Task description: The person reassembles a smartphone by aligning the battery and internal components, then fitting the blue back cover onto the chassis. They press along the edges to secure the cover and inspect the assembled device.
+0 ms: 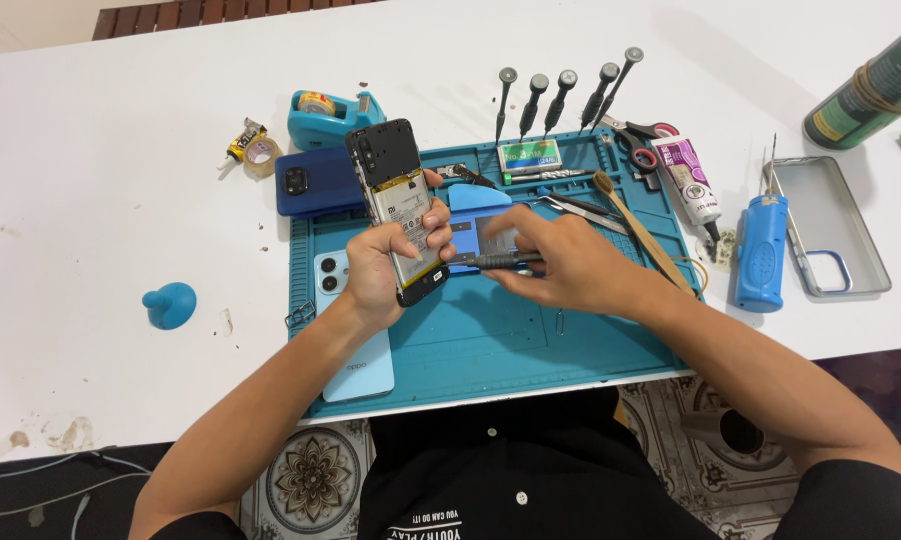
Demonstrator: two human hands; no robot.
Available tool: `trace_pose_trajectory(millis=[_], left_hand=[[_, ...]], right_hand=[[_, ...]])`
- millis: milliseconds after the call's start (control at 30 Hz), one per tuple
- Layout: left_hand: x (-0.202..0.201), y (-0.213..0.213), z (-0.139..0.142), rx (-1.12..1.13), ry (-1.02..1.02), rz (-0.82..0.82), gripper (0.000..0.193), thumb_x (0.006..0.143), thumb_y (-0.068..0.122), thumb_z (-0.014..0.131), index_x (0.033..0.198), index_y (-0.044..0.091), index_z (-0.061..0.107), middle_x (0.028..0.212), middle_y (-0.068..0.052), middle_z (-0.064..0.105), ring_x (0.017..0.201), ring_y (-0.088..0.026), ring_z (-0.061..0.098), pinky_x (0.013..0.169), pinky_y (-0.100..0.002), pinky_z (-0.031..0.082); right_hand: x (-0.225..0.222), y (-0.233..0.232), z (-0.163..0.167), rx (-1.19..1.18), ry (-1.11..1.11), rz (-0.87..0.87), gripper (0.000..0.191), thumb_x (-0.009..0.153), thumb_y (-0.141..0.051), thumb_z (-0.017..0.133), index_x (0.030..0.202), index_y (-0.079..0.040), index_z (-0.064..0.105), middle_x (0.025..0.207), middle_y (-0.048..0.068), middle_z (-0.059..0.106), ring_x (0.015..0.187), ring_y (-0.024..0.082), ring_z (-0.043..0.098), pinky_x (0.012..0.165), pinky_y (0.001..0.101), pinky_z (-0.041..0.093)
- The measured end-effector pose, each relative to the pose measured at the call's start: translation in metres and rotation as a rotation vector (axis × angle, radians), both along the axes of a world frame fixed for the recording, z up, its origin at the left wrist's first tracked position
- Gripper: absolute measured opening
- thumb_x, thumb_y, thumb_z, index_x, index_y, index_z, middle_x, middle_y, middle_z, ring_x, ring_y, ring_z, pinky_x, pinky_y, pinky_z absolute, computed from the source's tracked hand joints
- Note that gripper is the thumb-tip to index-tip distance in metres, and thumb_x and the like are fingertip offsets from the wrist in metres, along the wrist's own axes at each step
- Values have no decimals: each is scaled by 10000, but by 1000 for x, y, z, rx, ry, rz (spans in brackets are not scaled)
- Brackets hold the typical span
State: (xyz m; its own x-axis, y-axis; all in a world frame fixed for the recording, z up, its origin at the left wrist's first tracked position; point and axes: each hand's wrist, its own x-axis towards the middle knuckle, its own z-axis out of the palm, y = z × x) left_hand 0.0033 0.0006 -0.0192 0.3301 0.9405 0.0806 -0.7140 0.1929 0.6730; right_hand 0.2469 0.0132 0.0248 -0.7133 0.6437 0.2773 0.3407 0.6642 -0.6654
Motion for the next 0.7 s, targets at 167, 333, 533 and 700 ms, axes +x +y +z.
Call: trace_pose_trajectory(millis=[167,333,533,700], left_hand=[[1,1,1,-9,-14,-2,750,634,75,482,1378,27,402,931,-62,450,815,-166,491,812,-374,490],[1,1,2,-12,0,-3,742,636,76,480,1373,27,403,928,-64,447,816,-170,488,814,-376,490],[2,1,1,-7,-3,-16,736,642,72,479,1373,26,407,928,-63,446,818,-170,485,809,-370,486],[1,2,1,-15,18,1,728,649,64,477,1373,24,410,934,-62,449,820,-167,479,812,-357,482]], right_hand=[[0,0,0,92,-117,-78,329,879,-301,804,1073,-86,648,491,69,546,394,214,550,423,345,401],[-2,0,-4,138,-47,-55,315,879,-291,784,1022,-69,612,547,41,588,446,190,615,435,324,444],[0,-1,-5,282,-100,-82,294,879,-296,793,1039,-83,669,581,71,652,462,221,642,430,343,449],[-1,-3,-7,352,-112,-64,292,896,-341,797,982,-108,645,635,57,678,501,201,660,431,339,439]])
